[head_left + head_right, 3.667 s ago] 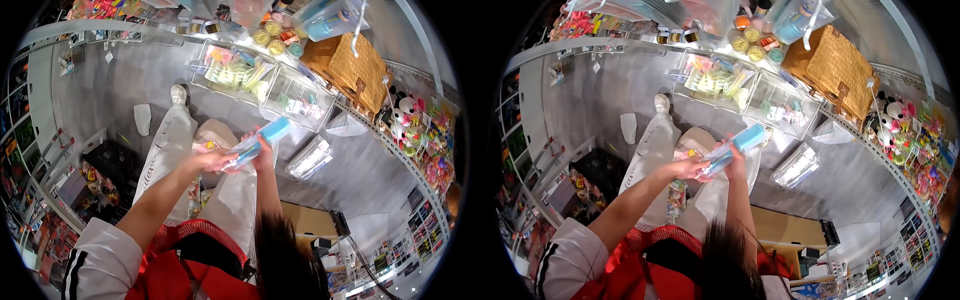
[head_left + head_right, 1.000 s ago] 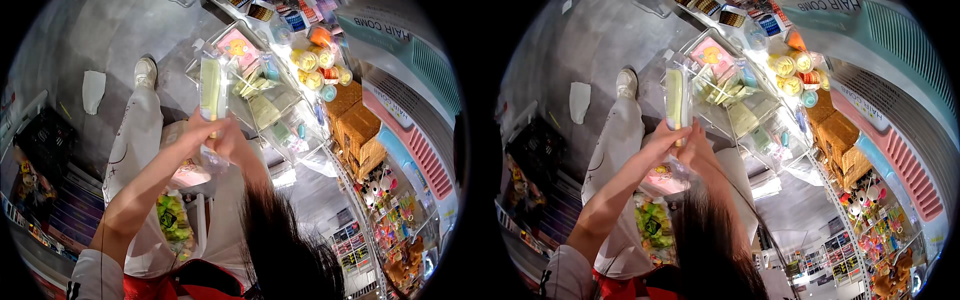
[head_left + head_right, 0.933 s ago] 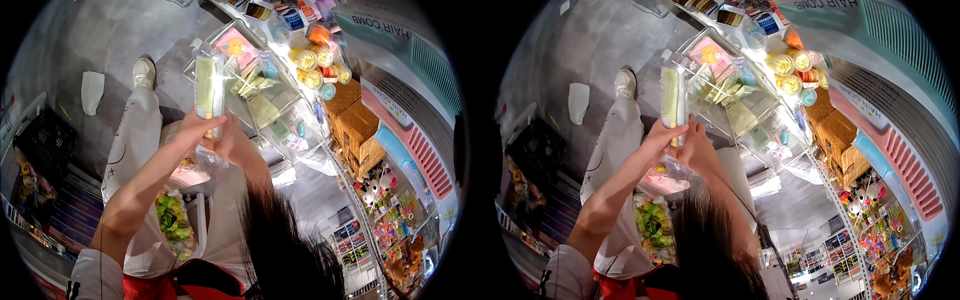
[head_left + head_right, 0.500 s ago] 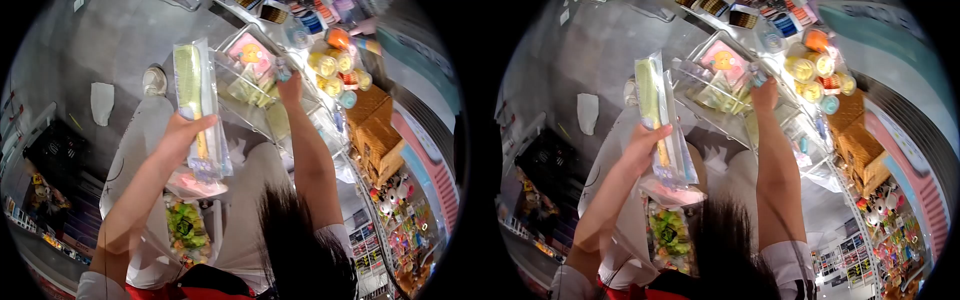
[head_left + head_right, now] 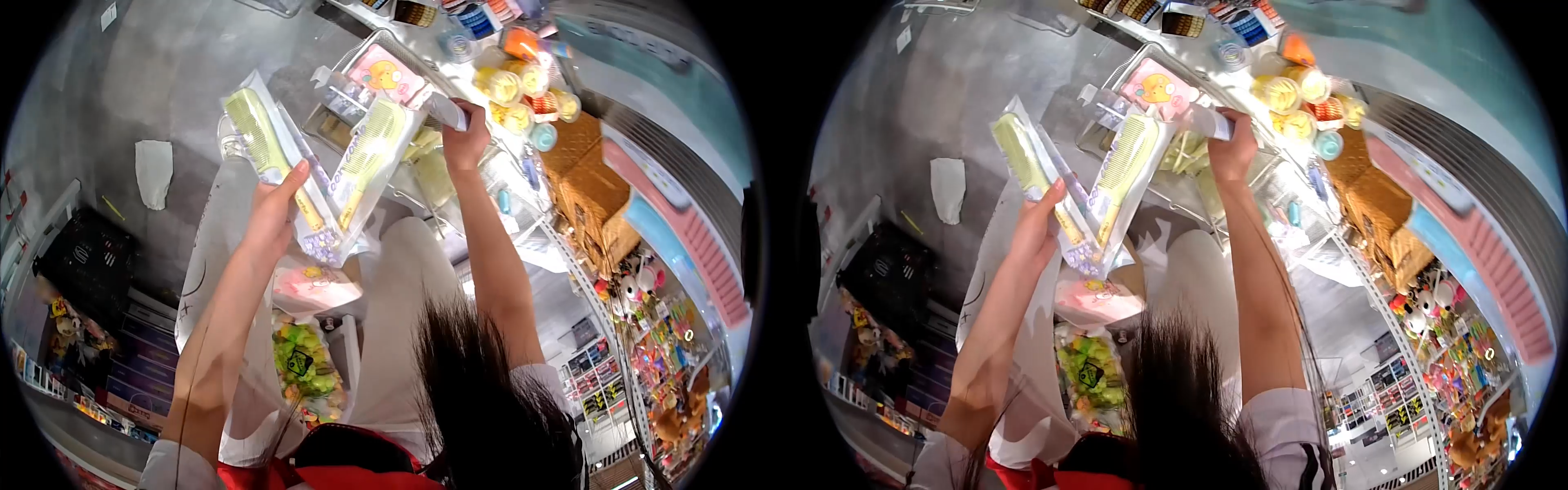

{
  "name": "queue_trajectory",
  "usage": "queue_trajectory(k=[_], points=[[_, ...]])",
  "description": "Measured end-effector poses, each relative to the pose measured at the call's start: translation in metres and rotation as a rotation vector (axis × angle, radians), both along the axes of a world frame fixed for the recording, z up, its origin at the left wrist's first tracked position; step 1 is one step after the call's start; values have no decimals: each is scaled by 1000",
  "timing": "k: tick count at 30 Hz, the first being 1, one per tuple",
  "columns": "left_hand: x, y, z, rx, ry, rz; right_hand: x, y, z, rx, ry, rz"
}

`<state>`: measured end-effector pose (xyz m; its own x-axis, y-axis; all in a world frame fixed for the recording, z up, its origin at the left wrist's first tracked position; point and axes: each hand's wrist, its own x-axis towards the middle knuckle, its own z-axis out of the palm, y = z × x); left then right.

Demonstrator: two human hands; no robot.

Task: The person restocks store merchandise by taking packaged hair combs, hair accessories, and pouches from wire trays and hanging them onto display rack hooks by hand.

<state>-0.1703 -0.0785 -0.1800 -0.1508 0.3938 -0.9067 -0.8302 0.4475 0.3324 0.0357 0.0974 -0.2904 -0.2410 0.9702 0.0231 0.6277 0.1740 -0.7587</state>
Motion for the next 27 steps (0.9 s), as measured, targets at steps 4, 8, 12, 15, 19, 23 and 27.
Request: queue_trajectory(k=[4, 8, 12, 15, 19, 23, 27], points=[[31, -6, -16, 63, -210, 157, 21, -28, 7, -370, -98, 77], [78, 6, -28, 55, -108, 78, -21, -54, 69, -727, -137, -132], [87, -4, 3, 167, -178, 43, -20, -75, 110, -703, 0, -355], [100, -17, 35, 60, -371, -60, -20, -88, 134, -676, 26, -390], [123, -14, 99, 254, -275, -30, -16, -96, 177, -473, -80, -312], [124, -5, 143, 248, -176, -198, -9, -94, 218, -425, 103, -402], [123, -2, 176, 273, -187, -225, 9, -91, 257, -508, 349, -443]])
